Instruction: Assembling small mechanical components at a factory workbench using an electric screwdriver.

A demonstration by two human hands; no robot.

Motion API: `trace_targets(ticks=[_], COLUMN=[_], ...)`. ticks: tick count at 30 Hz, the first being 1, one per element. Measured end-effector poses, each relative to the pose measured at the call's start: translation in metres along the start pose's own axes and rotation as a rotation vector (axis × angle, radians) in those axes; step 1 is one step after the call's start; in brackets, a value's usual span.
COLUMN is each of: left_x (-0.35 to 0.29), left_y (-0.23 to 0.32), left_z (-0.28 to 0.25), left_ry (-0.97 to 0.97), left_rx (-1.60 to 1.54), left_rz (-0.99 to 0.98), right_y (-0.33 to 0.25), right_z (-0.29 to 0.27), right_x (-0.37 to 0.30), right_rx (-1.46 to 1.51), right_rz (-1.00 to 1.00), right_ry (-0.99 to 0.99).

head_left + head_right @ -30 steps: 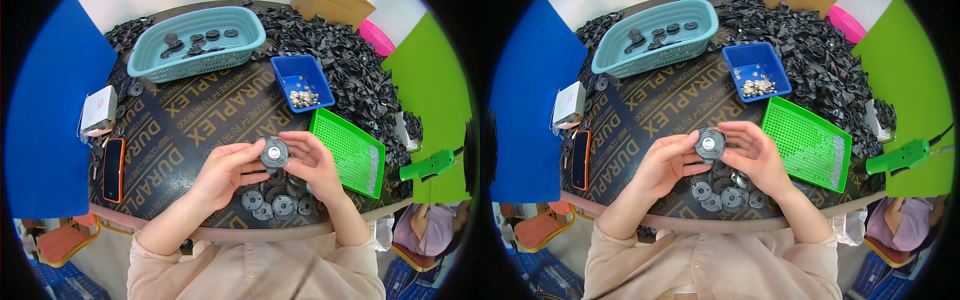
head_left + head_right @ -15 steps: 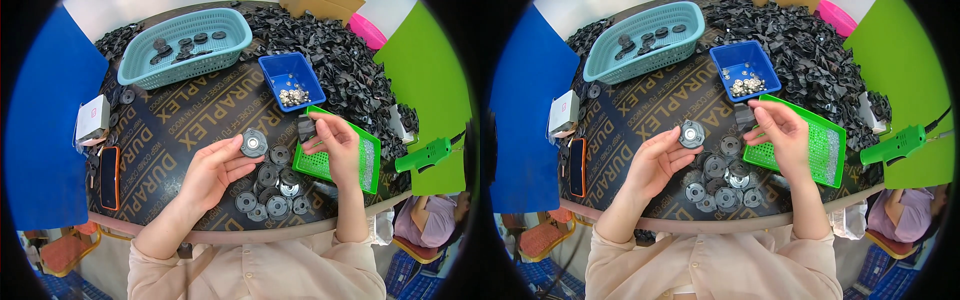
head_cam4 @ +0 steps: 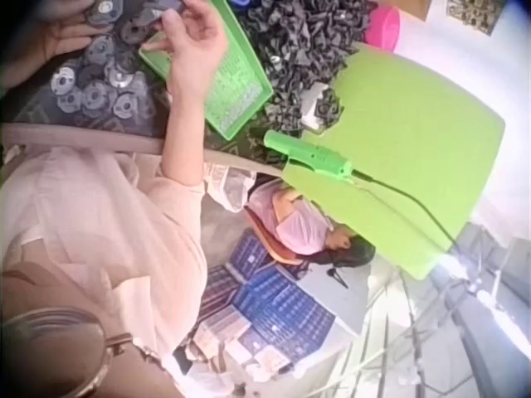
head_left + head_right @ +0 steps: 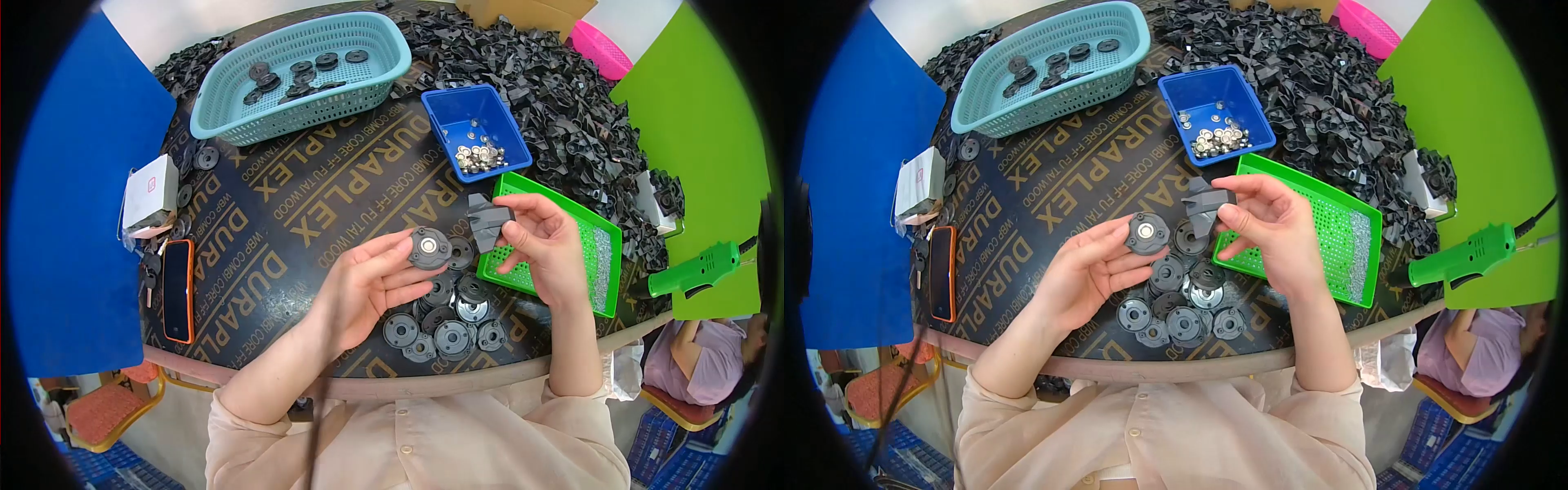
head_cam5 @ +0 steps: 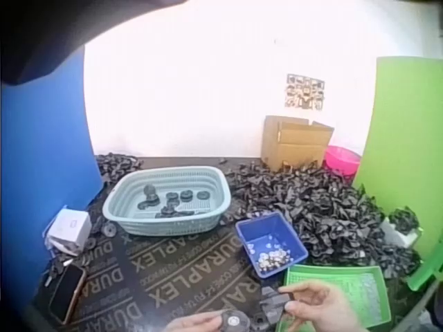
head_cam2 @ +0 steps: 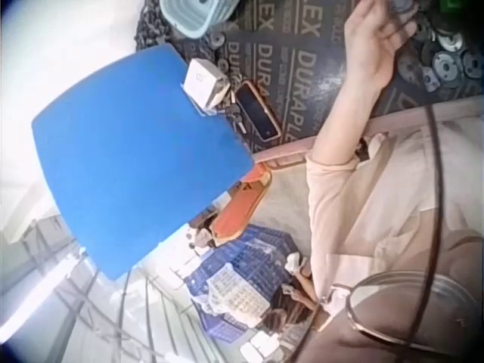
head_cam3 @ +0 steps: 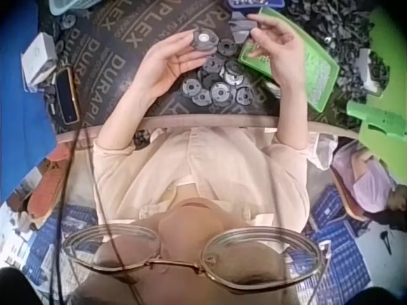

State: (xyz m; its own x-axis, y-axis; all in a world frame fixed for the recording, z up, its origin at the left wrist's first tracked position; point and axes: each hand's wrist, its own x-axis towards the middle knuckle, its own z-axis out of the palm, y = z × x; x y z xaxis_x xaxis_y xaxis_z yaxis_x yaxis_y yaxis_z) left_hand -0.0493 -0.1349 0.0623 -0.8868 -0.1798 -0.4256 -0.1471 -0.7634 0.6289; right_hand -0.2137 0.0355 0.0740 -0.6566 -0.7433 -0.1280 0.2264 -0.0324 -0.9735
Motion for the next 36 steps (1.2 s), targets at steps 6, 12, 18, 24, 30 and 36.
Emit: trace_targets(ticks=[6,12,18,24,30,36], left_x=[0.004,-0.001,-0.002,-0.003,-0.003,-0.001], left_y=[-0.007,-0.012,-0.012,-0.011,-0.011,0.012], left_z=[-0.004,-0.003,0.0,0.001,0.0,-0.012], left_ry=[-0.029,-0.129,-0.087,-0.083,-0.084,-0.04], left_rx=[-0.024,-0.17,-0.14,-0.115,-0.115,0.446], left_rz=[-0.057,-0.037,-0.023,-0.004,-0.001,0.091], right_y=[0.01,0.031,0.034,0.034,0.031,0.025], right_z=[0.021,0.036,0.033,0.033,0.032,0.034], right_x=[-0.005,-0.011,-0.01,-0.009,-0.011,-0.015], right_rx=[0.053,-0.16,-0.208,-0.258,-0.271,-0.538], right_rz=[-0.085,-0.272,-0.237,-0.239,-0.201,-0.447], right_ry=[0.009,-0.093,-0.084,-0.073,-0.101,-0.2])
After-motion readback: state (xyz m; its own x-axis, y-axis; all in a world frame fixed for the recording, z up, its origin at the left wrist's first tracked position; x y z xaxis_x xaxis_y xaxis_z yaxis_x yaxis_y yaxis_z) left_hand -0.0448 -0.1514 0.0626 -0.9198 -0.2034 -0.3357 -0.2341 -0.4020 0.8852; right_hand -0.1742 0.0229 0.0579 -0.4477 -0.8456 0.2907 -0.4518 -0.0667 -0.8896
